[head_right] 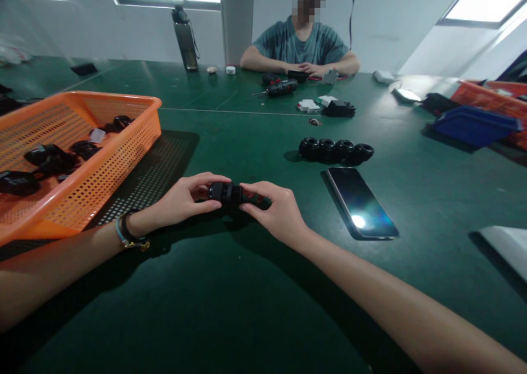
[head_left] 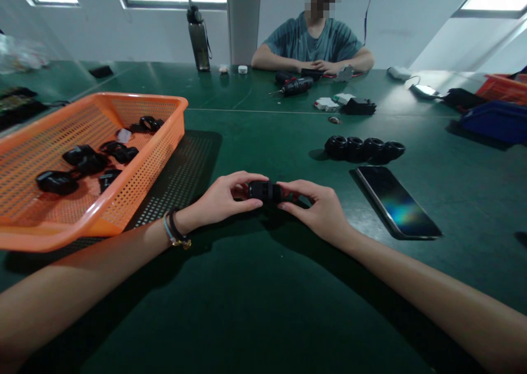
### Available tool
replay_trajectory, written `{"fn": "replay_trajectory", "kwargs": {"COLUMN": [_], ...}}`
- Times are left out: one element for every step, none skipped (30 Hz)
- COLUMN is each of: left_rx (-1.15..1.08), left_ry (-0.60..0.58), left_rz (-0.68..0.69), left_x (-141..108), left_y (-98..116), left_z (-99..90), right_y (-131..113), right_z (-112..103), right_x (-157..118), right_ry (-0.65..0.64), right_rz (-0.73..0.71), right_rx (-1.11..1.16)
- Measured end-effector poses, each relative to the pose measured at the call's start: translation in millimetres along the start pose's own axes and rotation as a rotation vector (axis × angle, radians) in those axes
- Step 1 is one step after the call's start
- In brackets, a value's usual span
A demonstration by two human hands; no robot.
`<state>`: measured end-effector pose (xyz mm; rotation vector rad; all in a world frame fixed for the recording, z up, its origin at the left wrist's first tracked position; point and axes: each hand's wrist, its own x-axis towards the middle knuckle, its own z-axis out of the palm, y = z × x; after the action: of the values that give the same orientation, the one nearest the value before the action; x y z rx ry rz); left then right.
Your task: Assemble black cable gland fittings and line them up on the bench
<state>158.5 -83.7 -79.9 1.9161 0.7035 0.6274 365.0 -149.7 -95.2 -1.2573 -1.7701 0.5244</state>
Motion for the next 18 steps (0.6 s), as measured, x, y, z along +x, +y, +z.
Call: {"fn": "replay_trajectory", "kwargs": {"left_rx": [0.0,-0.001,-0.002,-0.005,-0.008,-0.01,-0.011,-0.008,-0.004,0.0,0.002,0.002,0.001,-0.001,-0.004,-0.007,-0.011,-0.016], "left_ry": [-0.002,-0.005,-0.006,-0.006,-0.007,-0.007,-0.007,-0.008,-0.007,-0.006,-0.005,-0.005,-0.006,-0.008,-0.011,-0.015,-0.019,-0.023], "left_rz": [-0.002,-0.004,-0.004,-0.004,-0.004,-0.002,-0.002,-0.003,-0.005,-0.007,-0.007,-0.008,-0.01,-0.011,-0.012,-0.013,-0.014,-0.015], "left_x": [0.0,0.0,0.1,0.1,0.1,0.2,0.2,0.2,0.2,0.3,0.5,0.6,0.8,1.1,1.3,1.5,1.7,1.8], "left_y": [0.3,0.6,0.7,0.7,0.7,0.6,0.5,0.4,0.3,0.2,0.0,-0.3,-0.6,-1.0,-1.4,-1.8,-2.0,-2.2], "left_z": [0.1,0.2,0.3,0.3,0.4,0.4,0.4,0.4,0.3,0.2,0.2,0.2,0.2,0.3,0.4,0.5,0.6,0.7], "right_y": [0.2,0.3,0.2,0.0,-0.3,-0.7,-1.2,-1.6,-2.0,-2.1,-2.1,-1.8,-1.4,-0.8,-0.3,0.2,0.5,0.6], "right_z": [0.0,0.0,0.0,0.0,0.0,0.0,0.0,0.2,0.3,0.6,0.8,1.0,1.2,1.4,1.4,1.4,1.3,1.2], "right_x": [-0.1,-0.1,-0.1,-0.1,0.0,0.0,0.1,0.2,0.2,0.2,0.3,0.4,0.4,0.5,0.6,0.7,0.7,0.7], "right_ry": [0.007,0.013,0.015,0.014,0.011,0.009,0.007,0.006,0.006,0.006,0.008,0.007,0.007,0.008,0.007,0.007,0.007,0.007], "right_rz": [-0.003,-0.003,-0.001,0.005,0.012,0.021,0.033,0.044,0.054,0.06,0.063,0.063,0.064,0.063,0.062,0.061,0.06,0.057], "right_rx": [0.001,0.001,-0.001,-0.003,-0.004,-0.004,-0.001,0.003,0.007,0.01,0.011,0.008,0.005,0.003,0.003,0.004,0.005,0.006]}}
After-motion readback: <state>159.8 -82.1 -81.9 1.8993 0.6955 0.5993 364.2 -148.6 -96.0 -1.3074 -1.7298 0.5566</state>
